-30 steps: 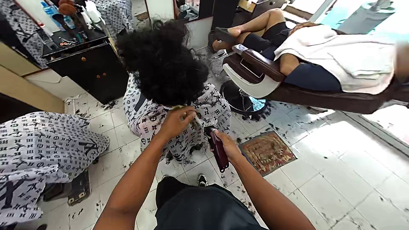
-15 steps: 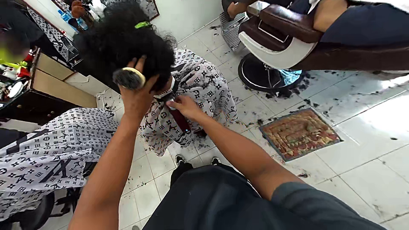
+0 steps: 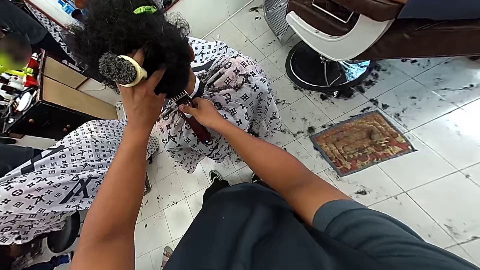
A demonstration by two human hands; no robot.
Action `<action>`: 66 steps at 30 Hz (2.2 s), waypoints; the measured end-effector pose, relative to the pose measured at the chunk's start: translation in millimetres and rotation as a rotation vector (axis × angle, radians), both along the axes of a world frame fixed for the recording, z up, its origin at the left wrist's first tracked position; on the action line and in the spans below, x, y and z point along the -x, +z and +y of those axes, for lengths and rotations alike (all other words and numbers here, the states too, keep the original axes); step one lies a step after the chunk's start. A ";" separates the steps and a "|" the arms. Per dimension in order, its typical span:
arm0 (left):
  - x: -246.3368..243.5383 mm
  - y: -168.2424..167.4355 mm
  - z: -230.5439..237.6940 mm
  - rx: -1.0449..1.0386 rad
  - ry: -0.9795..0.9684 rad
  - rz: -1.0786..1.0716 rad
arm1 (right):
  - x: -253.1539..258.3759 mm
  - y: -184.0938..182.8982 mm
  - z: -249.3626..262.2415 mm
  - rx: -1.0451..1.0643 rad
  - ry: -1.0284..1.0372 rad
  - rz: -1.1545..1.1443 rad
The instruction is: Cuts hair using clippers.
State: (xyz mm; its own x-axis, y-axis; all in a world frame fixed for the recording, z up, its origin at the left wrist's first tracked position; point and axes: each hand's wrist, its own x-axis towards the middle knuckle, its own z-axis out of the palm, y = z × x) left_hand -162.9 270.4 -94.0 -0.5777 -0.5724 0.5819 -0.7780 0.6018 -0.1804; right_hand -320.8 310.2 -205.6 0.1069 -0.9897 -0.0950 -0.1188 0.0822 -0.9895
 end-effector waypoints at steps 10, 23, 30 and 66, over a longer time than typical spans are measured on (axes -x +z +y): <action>-0.2 0.0 -2.8 0.001 -0.016 -0.005 | -4.5 -0.6 1.5 0.123 0.002 0.066; 0.3 0.7 -5.2 -0.046 -0.038 0.040 | -3.2 6.8 7.2 0.078 0.001 0.145; -1.6 -1.0 -7.6 -0.044 -0.071 0.040 | -2.5 2.4 6.3 0.202 0.041 0.139; -10.9 5.4 -5.4 -0.059 -0.097 0.055 | 16.1 1.6 7.0 0.058 0.005 0.167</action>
